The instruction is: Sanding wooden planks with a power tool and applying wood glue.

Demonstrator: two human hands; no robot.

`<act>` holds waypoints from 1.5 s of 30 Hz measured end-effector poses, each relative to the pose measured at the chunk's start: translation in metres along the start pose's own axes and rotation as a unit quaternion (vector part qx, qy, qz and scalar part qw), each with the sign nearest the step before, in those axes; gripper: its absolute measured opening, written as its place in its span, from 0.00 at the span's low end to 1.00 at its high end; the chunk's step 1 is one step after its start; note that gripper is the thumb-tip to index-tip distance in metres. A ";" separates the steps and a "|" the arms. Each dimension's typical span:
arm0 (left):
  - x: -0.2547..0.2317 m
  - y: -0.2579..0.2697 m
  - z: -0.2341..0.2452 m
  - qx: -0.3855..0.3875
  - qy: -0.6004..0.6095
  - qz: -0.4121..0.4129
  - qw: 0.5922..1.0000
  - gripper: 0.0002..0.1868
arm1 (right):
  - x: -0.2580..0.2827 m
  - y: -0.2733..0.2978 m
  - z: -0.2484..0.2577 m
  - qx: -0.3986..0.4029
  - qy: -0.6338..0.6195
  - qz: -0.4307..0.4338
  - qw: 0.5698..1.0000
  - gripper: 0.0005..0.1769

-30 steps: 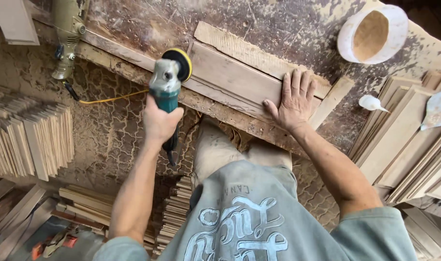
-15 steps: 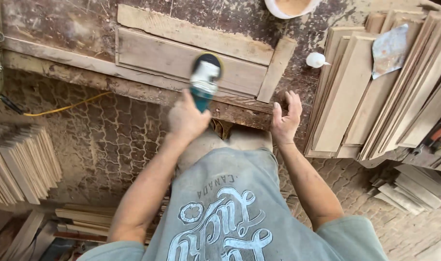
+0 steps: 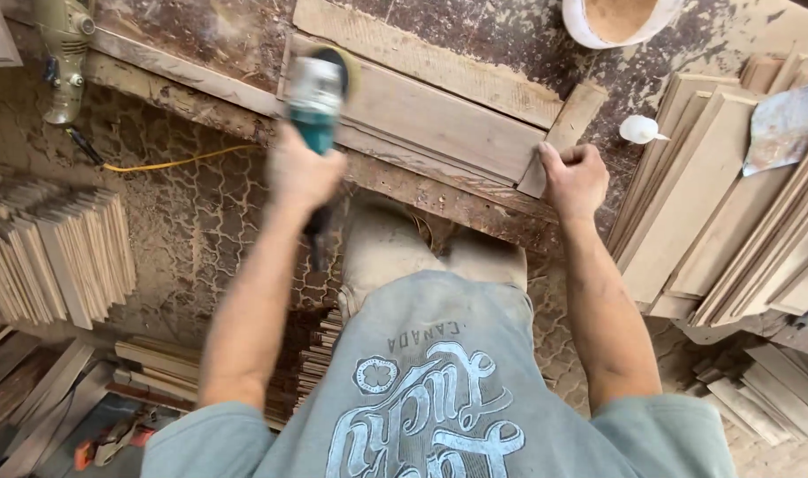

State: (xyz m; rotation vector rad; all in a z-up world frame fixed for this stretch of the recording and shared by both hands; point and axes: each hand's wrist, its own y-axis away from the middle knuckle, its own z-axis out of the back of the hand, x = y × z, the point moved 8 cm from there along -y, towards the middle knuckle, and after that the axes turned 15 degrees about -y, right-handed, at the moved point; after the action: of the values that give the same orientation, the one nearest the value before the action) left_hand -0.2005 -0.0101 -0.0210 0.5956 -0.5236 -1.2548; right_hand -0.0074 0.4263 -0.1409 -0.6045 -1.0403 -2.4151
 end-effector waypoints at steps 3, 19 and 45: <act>0.030 -0.027 0.005 -0.050 0.028 -0.010 0.998 0.38 | 0.017 -0.007 0.008 0.002 -0.021 0.049 0.999 0.29; -0.144 0.113 -0.119 0.046 -0.189 -0.353 0.915 0.42 | 0.029 -0.025 0.004 0.056 0.061 0.057 0.995 0.37; -0.066 0.093 -0.135 -0.003 -0.120 -0.263 0.957 0.37 | 0.092 0.026 -0.010 -0.020 0.094 0.405 0.909 0.18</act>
State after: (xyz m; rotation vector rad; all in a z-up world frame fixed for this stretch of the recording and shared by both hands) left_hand -0.0605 0.0897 -0.0613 0.6010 -0.5819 -1.8495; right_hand -0.0695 0.3823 -0.0827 -0.6367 -0.5025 -1.7110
